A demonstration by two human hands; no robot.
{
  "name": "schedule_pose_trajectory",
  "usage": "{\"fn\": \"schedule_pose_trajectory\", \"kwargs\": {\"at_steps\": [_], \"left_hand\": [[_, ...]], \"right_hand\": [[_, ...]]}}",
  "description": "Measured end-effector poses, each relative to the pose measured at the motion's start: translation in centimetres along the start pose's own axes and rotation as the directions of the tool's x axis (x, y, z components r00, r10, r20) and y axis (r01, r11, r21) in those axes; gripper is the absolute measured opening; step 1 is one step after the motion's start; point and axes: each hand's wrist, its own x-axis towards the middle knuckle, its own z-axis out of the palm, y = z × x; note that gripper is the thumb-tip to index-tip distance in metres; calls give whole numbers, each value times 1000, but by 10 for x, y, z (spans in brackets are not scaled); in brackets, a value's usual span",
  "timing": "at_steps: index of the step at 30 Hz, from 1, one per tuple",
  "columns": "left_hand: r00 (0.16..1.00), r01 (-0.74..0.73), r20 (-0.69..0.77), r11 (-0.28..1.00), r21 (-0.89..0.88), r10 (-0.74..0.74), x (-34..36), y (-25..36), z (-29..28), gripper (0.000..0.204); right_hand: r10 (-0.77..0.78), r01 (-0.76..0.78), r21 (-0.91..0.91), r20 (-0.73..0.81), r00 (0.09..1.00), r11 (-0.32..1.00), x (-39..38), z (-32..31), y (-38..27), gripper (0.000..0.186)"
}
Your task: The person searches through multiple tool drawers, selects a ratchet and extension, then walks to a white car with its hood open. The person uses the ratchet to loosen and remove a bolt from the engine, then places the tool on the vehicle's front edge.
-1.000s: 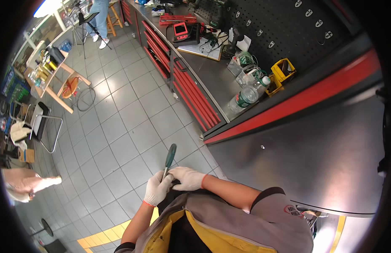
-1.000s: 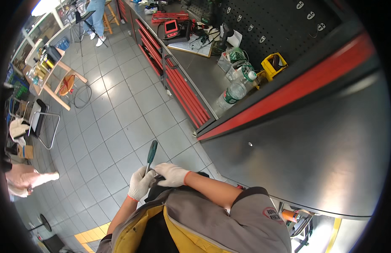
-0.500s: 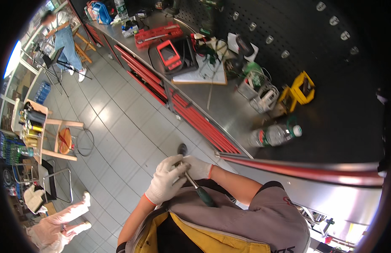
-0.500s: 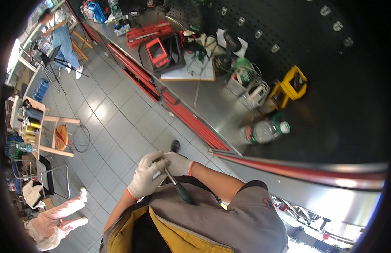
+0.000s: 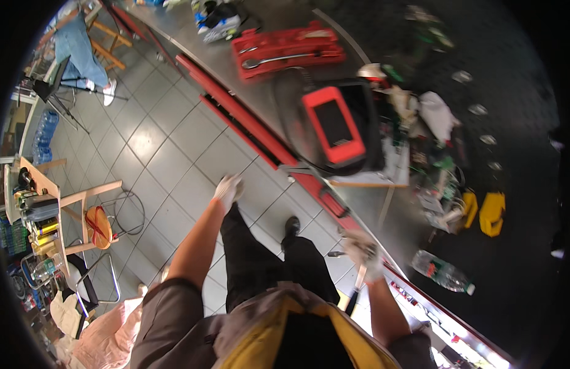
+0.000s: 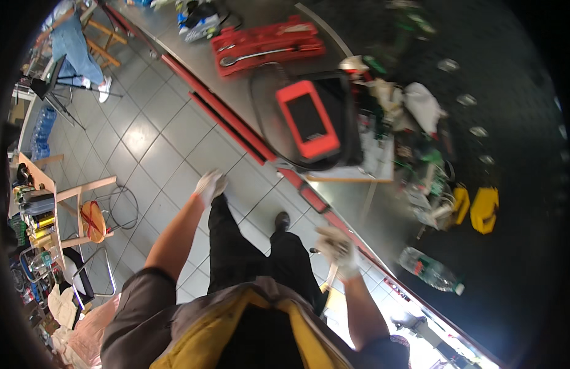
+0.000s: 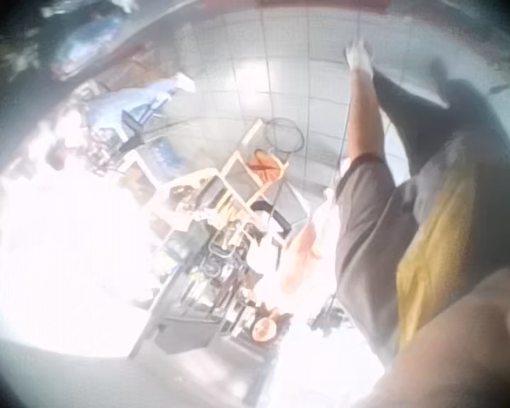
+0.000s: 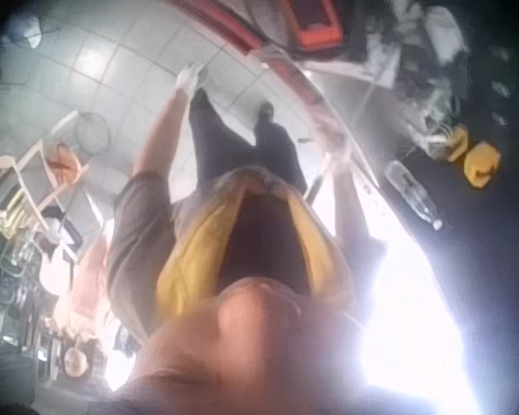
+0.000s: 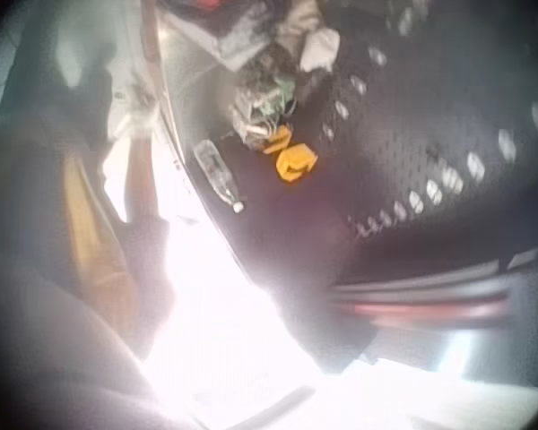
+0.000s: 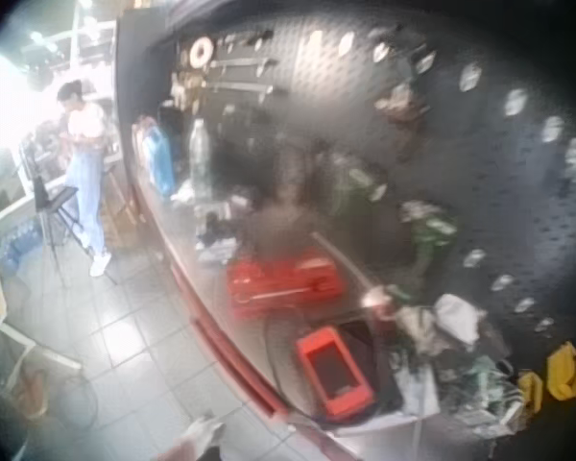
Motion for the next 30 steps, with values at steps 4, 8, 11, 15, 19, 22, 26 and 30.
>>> {"fn": "schedule_pose_trajectory", "kwargs": {"at_steps": [4, 8, 11, 15, 19, 22, 26, 30], "left_hand": [[995, -95, 12, 978, 187, 95, 190, 44, 38, 35], [995, -89, -28, 994, 61, 91, 256, 36, 87, 58], [986, 168, 34, 951, -260, -165, 263, 37, 89, 68], [970, 156, 225, 945, -287, -92, 258, 37, 75, 45], [998, 41, 60, 991, -128, -34, 238, 10, 41, 98], [999, -25, -46, 999, -32, 23, 205, -9, -19, 86], [1000, -21, -16, 1000, -8, 21, 167, -24, -91, 63], [993, -13, -114, 1000, 19, 15, 138, -37, -137, 61]], "right_hand": [[-342, 144, -517, -313, 886, 844, 12, 27, 39, 29], [-212, 21, -379, -468, 858, 925, 24, 83, 48, 56], [-57, -129, -309, -529, 847, 942, 45, 109, 51, 56], [-40, -141, -426, -387, 921, 894, 75, 120, 59, 55], [-25, -83, -448, -229, 973, 890, 88, 117, 55, 45], [-26, -49, -407, -178, 984, 912, 90, 109, 48, 35], [-108, -16, -608, -166, 980, 794, 90, 91, 54, 33], [-81, -19, -492, -180, 980, 870, 86, 79, 66, 37]]}}
